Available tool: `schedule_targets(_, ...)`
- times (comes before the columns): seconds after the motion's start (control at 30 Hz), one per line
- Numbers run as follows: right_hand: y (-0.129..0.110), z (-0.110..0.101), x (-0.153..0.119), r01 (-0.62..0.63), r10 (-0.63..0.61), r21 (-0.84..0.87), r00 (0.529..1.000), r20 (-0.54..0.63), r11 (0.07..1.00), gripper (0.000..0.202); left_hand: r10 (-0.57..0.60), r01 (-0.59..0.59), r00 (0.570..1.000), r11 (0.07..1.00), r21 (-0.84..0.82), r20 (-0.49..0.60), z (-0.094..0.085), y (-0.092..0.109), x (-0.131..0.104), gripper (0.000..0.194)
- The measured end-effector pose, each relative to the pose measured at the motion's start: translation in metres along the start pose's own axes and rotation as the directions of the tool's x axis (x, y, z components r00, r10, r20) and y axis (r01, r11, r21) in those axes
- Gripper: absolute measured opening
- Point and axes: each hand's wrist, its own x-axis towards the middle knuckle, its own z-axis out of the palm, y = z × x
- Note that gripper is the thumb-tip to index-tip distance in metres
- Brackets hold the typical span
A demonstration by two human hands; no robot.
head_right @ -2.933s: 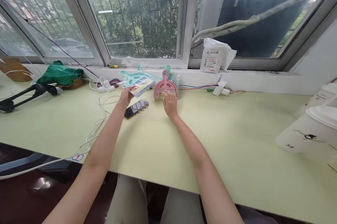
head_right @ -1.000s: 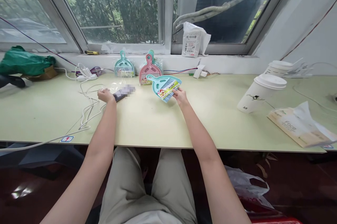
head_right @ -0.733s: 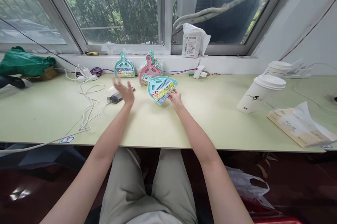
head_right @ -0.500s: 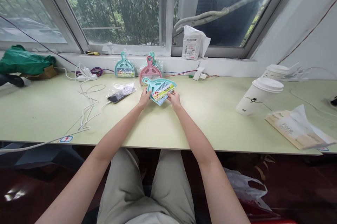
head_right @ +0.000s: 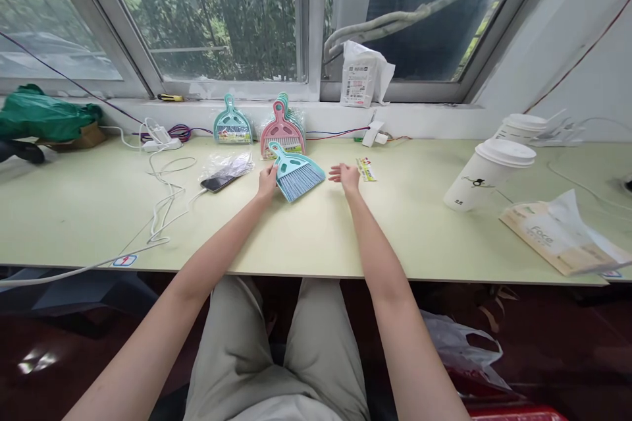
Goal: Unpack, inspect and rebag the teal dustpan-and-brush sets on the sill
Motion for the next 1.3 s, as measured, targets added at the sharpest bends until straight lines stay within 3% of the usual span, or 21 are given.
schedule_targets(0.03,-0.003,0.012,-0.009,0.133,-0.137,-0.127,0.990,-0.027,0.983,0.031,0.041,-0.041,0.999,0.999,0.015,0.005,0.004,0.005,-0.005,0.040)
schedule_targets(0.1,-0.009,0.037,-0.028,0.410,-0.410,-0.337,0.909,0.074,0.848,0.019,0.149,-0.150,0.988,0.988,0.044,0.035,0.011,0.017,-0.016,0.041)
schedule_targets(0.17,-0.013,0.057,-0.046,0.524,-0.523,-0.438,0.842,0.136,0.730,0.020,0.265,-0.270,0.962,0.960,0.075,0.072,0.016,0.027,-0.026,0.043)
schedule_targets(0.23,-0.017,0.065,-0.057,0.516,-0.539,-0.488,0.836,0.107,0.704,0.027,0.363,-0.374,0.925,0.922,0.104,0.110,0.017,0.033,-0.034,0.046)
schedule_targets(0.33,-0.022,0.061,-0.060,0.464,-0.517,-0.558,0.853,0.072,0.687,0.028,0.434,-0.454,0.886,0.882,0.123,0.161,0.015,0.037,-0.036,0.047)
schedule_targets(0.53,-0.032,0.050,-0.050,0.408,-0.464,-0.604,0.883,0.071,0.685,0.026,0.323,-0.359,0.920,0.922,0.148,0.222,0.006,0.037,-0.018,0.040)
schedule_targets(0.7,-0.042,0.050,-0.058,0.410,-0.501,-0.621,0.865,0.032,0.668,0.026,0.401,-0.453,0.876,0.875,0.169,0.266,-0.003,0.051,-0.013,0.041)
schedule_targets(0.8,-0.047,0.054,-0.063,0.391,-0.496,-0.615,0.868,-0.001,0.685,0.027,0.419,-0.475,0.878,0.822,0.315,0.230,-0.009,0.065,-0.020,0.040)
schedule_targets(0.97,-0.056,0.055,-0.067,0.391,-0.474,-0.622,0.880,0.036,0.678,0.028,0.359,-0.399,0.913,0.691,0.603,0.192,-0.010,0.083,-0.036,0.045)
schedule_targets(1.03,-0.062,0.046,-0.066,0.403,-0.519,-0.655,0.855,0.019,0.639,0.028,0.332,-0.351,0.929,0.662,0.662,0.161,-0.013,0.083,-0.034,0.047)
schedule_targets(1.13,-0.068,0.023,-0.059,0.393,-0.590,-0.707,0.807,-0.042,0.588,0.031,0.317,-0.241,0.948,0.674,0.698,0.022,-0.028,0.075,-0.019,0.051)
schedule_targets(1.2,-0.066,0.008,-0.049,0.323,-0.539,-0.762,0.841,-0.041,0.561,0.032,0.293,-0.198,0.955,0.725,0.660,-0.035,-0.041,0.065,-0.007,0.049)
schedule_targets(1.3,-0.051,-0.005,-0.034,0.165,-0.328,-0.880,0.945,0.011,0.445,0.028,0.117,-0.101,0.993,0.796,0.597,0.012,-0.050,0.047,0.006,0.036)
